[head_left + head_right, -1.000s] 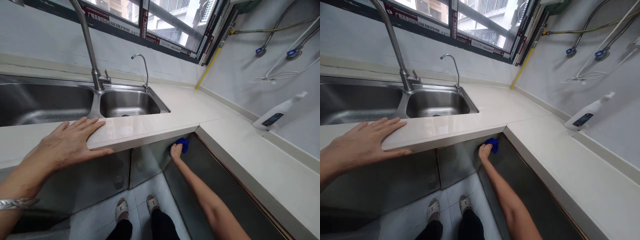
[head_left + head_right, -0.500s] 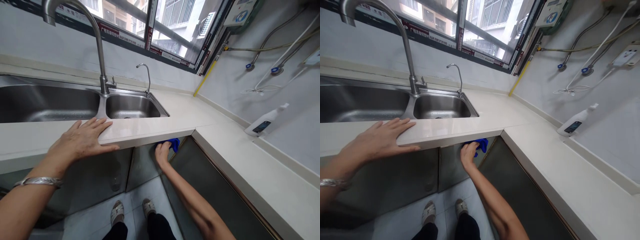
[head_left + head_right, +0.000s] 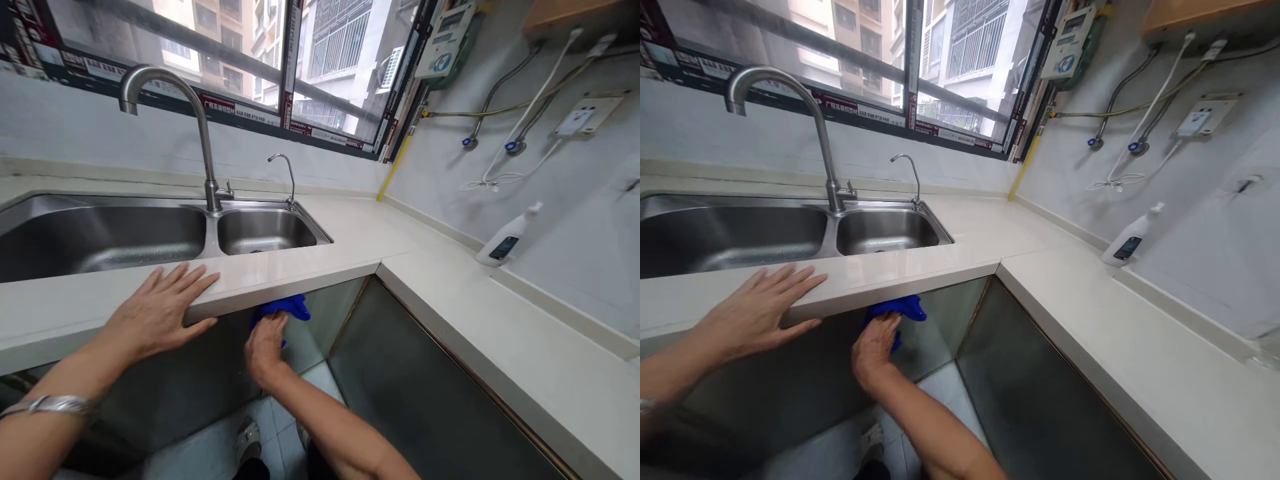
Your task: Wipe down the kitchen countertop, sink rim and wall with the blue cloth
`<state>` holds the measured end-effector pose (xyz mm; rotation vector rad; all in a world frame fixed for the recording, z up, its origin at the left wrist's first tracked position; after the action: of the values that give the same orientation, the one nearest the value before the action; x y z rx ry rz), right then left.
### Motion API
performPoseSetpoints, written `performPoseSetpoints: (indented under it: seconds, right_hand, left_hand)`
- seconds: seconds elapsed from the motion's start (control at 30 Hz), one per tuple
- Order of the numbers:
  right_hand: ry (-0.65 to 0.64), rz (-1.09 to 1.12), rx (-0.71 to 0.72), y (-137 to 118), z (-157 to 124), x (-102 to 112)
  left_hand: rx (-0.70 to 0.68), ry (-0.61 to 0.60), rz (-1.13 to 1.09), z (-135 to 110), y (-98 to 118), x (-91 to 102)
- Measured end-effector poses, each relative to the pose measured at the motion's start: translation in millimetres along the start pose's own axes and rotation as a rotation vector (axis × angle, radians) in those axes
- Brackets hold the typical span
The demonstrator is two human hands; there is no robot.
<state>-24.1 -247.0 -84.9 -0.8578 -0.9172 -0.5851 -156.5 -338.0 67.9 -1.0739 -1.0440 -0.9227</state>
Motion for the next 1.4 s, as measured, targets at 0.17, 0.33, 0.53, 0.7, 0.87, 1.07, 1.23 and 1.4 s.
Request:
performPoseSetpoints:
  seconds: [0.17, 0.33, 0.53, 0.7, 0.87, 1.07, 1.23, 1.4]
  right_hand:
    - [-0.292, 0.098, 0.067, -81.7, -36.1, -33.9]
    - [-0.249, 0.016, 0.251, -116.8, -52.2, -19.4]
    - [-0.215, -0.183, 0.486, -78.9, -44.4, 3.8]
    - [-0.147, -0.261, 0.627, -30.6, -29.9, 26.1]
    - [-0.077, -0.286, 0.646, 35.4, -17.8, 47.5]
    - [0.078, -0.227, 0.538, 115.9, -7.7, 55.6]
    - [0.345, -0.071, 0.098, 192.3, 13.1, 78.0]
    - [0.395, 0.016, -0.006, 184.9, 24.1, 82.7]
  left_hand:
    - [0.181, 0.085, -0.148, -39.8, -68.0, -13.3]
    - [0.318, 0.162, 0.074, -83.5, -102.1, -5.4]
    - [0.356, 0.090, 0.059, -94.1, -98.2, -7.5]
    - [0.348, 0.092, 0.042, -94.0, -99.1, -11.2]
    - [0.379, 0.035, 0.040, -94.9, -99.4, -12.1]
    - [0.397, 0.009, 0.051, -94.6, -95.5, -8.3]
    - [0.382, 0.046, 0.040, -94.4, -96.3, -9.6]
    - [0.408, 0.073, 0.022, -94.7, -97.5, -9.8]
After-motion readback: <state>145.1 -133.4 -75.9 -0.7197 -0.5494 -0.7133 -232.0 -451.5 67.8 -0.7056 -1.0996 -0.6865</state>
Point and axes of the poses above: each hand's wrist, its own z-axis towards the middle knuckle, its own x-axis out of the back of the hand, y = z × x, the point moved 8 cm from there along z, towards the middle knuckle, and after that the axes turned 1 degree about x, right-handed, at the moved point
